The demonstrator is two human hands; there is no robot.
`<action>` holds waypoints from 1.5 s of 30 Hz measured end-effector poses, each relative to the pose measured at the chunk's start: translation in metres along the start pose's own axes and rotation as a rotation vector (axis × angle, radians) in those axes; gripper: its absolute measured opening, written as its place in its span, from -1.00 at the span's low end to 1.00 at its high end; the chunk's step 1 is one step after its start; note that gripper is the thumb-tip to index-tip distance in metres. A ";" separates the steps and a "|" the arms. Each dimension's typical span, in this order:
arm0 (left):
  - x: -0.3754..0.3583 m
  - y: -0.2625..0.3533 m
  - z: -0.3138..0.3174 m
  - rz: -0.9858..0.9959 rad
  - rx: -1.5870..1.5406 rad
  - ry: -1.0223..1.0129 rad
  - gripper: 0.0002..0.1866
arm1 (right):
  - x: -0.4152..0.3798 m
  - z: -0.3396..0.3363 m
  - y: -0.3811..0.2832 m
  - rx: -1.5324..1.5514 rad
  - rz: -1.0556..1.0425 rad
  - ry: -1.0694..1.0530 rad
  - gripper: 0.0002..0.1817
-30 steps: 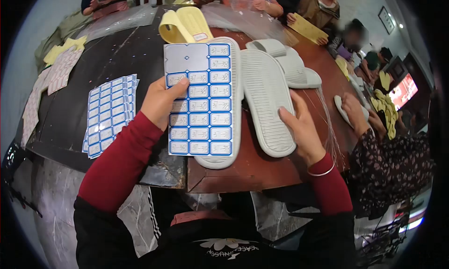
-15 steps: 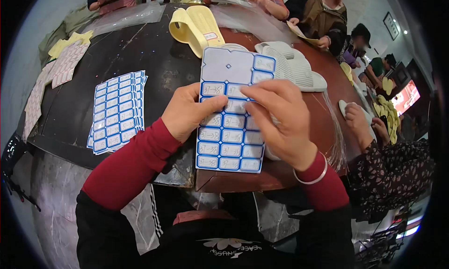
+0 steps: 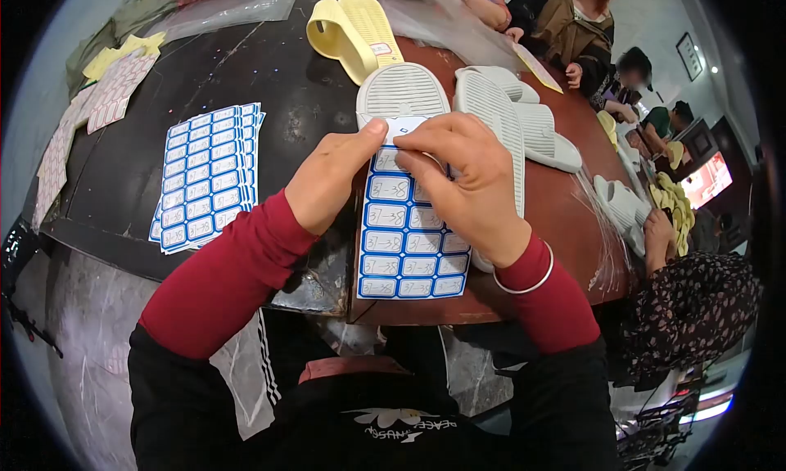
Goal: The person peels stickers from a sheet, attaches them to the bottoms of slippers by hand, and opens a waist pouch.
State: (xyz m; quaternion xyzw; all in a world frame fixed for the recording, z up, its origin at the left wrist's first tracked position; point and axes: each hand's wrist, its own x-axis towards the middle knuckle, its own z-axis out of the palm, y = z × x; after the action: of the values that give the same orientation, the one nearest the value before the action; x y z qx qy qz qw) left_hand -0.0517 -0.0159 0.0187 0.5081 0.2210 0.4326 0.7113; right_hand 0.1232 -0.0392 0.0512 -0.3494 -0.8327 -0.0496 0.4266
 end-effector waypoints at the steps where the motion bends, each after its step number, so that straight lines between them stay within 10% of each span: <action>1: -0.001 0.001 0.000 0.012 0.055 0.003 -0.49 | 0.000 0.000 0.000 0.018 0.017 -0.001 -0.82; 36: 0.004 0.013 0.010 -0.123 -0.121 0.164 -0.64 | 0.003 0.000 0.006 -0.066 -0.212 0.067 -0.87; 45: 0.015 -0.006 -0.014 0.019 0.174 0.200 -0.68 | -0.046 -0.088 0.046 0.752 0.570 0.076 -0.93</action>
State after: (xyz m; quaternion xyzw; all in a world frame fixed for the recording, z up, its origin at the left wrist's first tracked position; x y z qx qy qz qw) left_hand -0.0521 0.0037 0.0098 0.5244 0.3227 0.4669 0.6347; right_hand 0.2294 -0.0627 0.0630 -0.3833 -0.6475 0.3618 0.5504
